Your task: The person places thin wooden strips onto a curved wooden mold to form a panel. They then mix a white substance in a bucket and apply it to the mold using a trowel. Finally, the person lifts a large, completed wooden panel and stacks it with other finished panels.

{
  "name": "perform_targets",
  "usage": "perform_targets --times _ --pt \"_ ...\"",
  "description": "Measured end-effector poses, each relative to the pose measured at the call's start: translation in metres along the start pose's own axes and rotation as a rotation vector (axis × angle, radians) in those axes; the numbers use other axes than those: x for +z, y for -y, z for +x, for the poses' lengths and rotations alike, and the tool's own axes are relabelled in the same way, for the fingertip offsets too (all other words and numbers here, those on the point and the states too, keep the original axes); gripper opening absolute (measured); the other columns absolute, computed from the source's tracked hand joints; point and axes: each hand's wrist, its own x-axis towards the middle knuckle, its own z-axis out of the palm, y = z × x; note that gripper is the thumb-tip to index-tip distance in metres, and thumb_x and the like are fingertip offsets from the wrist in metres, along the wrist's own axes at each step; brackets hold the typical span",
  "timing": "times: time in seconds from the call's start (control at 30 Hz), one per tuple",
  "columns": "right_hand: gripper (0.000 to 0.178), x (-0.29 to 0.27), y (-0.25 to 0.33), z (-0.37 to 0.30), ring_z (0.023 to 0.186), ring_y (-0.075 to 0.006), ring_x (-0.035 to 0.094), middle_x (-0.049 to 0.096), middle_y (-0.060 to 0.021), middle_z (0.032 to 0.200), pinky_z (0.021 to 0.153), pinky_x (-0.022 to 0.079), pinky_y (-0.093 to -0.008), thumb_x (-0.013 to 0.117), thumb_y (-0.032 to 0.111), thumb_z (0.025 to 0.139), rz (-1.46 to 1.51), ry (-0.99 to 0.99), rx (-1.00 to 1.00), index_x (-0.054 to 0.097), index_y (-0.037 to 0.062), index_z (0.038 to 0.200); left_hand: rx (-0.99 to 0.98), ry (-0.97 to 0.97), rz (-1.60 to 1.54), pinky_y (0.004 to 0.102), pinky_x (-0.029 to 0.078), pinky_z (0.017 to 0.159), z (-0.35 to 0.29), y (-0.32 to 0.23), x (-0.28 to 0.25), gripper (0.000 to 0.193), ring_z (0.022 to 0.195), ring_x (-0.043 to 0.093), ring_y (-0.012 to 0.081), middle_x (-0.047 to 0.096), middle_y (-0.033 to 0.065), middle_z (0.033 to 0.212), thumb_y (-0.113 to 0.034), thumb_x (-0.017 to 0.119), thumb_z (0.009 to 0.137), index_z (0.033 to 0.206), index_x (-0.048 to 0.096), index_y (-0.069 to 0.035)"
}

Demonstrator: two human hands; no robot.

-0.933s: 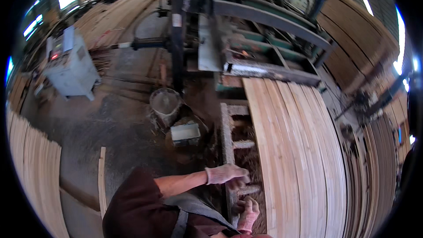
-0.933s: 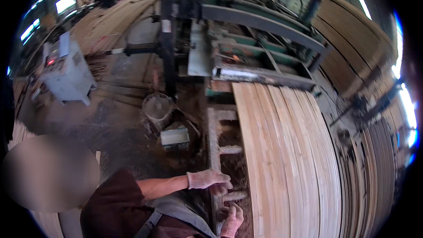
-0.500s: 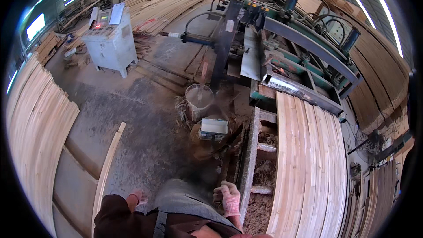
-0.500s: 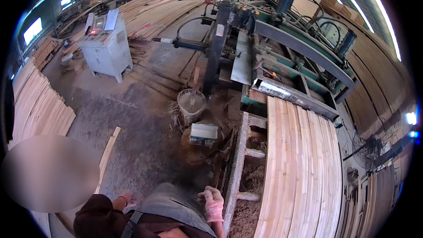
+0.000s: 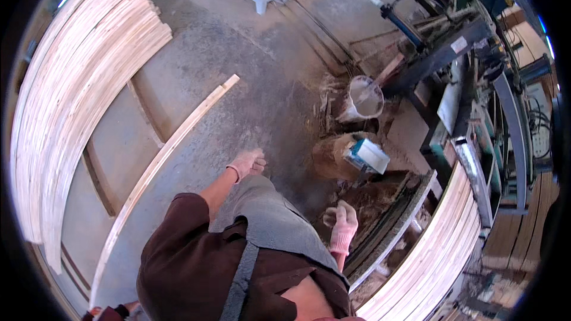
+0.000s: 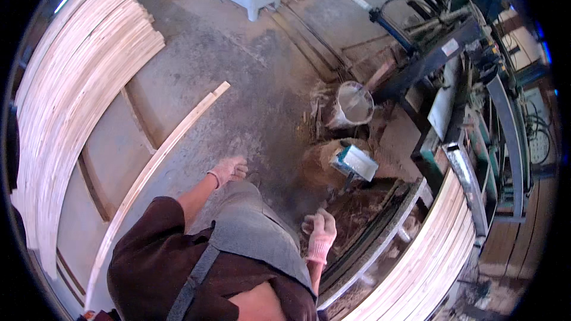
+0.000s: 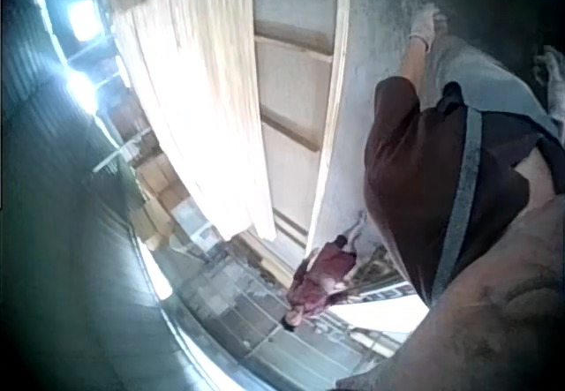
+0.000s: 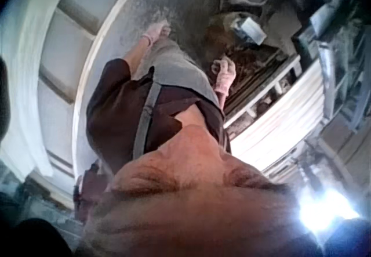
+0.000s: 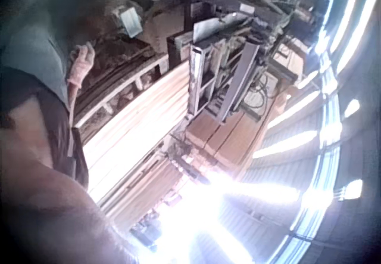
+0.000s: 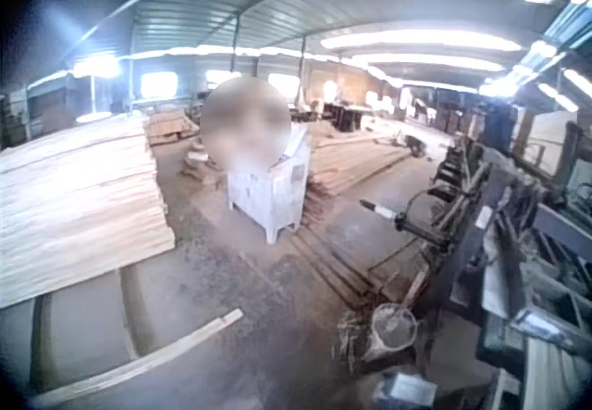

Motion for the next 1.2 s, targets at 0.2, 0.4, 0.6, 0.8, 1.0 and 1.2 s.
perform_targets --times 0.2,0.4,0.6,0.8,1.0,1.2 --pt "0.049 0.063 0.033 0.031 0.112 -0.0301 0.071 0.076 -0.017 0.115 0.101 0.051 -0.0382 0.064 0.038 0.098 -0.656 0.366 0.011 0.066 0.0033 0.132 -0.001 -0.055 -0.127 0.0341 0.052 0.073 0.019 0.064 -0.081 0.044 0.086 0.064 0.0202 0.069 0.0071 0.106 -0.046 0.049 0.105 0.123 0.062 -0.008" --pt "0.052 0.055 0.025 0.067 0.106 -0.0299 0.073 0.076 -0.0177 0.111 0.096 0.054 -0.039 0.065 0.036 0.097 -0.804 0.497 -0.037 0.063 -0.0003 0.133 -0.208 -0.365 -0.218 0.0336 0.047 0.062 -0.012 0.178 -0.144 0.058 0.074 0.061 0.0207 0.068 0.007 0.092 -0.059 0.05 0.104 0.116 0.063 -0.005" --pt "0.051 0.027 0.024 0.098 0.114 -0.0334 0.07 0.075 -0.019 0.115 0.1 0.052 -0.0409 0.063 0.038 0.097 -0.876 0.555 -0.087 0.065 0.0006 0.132 -0.074 -0.335 -0.152 0.0319 0.042 0.053 -0.031 0.213 -0.132 0.045 0.068 0.06 0.0177 0.067 0.0059 0.089 -0.051 0.056 0.103 0.11 0.061 -0.007" --pt "0.053 0.002 0.025 0.124 0.122 -0.0383 0.065 0.072 -0.0215 0.124 0.104 0.049 -0.0447 0.061 0.046 0.099 -0.877 0.645 -0.081 0.064 0.0042 0.132 -0.096 -0.275 -0.376 0.0274 0.035 0.049 -0.048 0.126 -0.018 0.022 0.057 0.05 0.0127 0.054 0.001 0.073 -0.029 0.06 0.1 0.085 0.054 -0.014" --pt "0.052 -0.018 0.013 0.15 0.124 -0.0368 0.065 0.071 -0.0203 0.126 0.105 0.049 -0.044 0.062 0.045 0.098 -0.814 0.628 0.006 0.065 0.0054 0.131 -0.147 -0.169 -0.458 0.0284 0.032 0.047 -0.046 0.094 -0.011 0.029 0.054 0.043 0.0126 0.044 -0.0001 0.066 -0.027 0.062 0.098 0.076 0.046 -0.016" --pt "0.054 -0.025 0.002 0.196 0.125 -0.0358 0.065 0.071 -0.0206 0.128 0.107 0.048 -0.0423 0.062 0.042 0.097 -0.753 0.475 0.132 0.065 0.0027 0.133 -0.182 -0.046 -0.449 0.0301 0.038 0.049 0.031 0.042 -0.068 0.026 0.054 0.048 0.0159 0.05 0.0027 0.071 -0.03 0.059 0.1 0.084 0.052 -0.011"
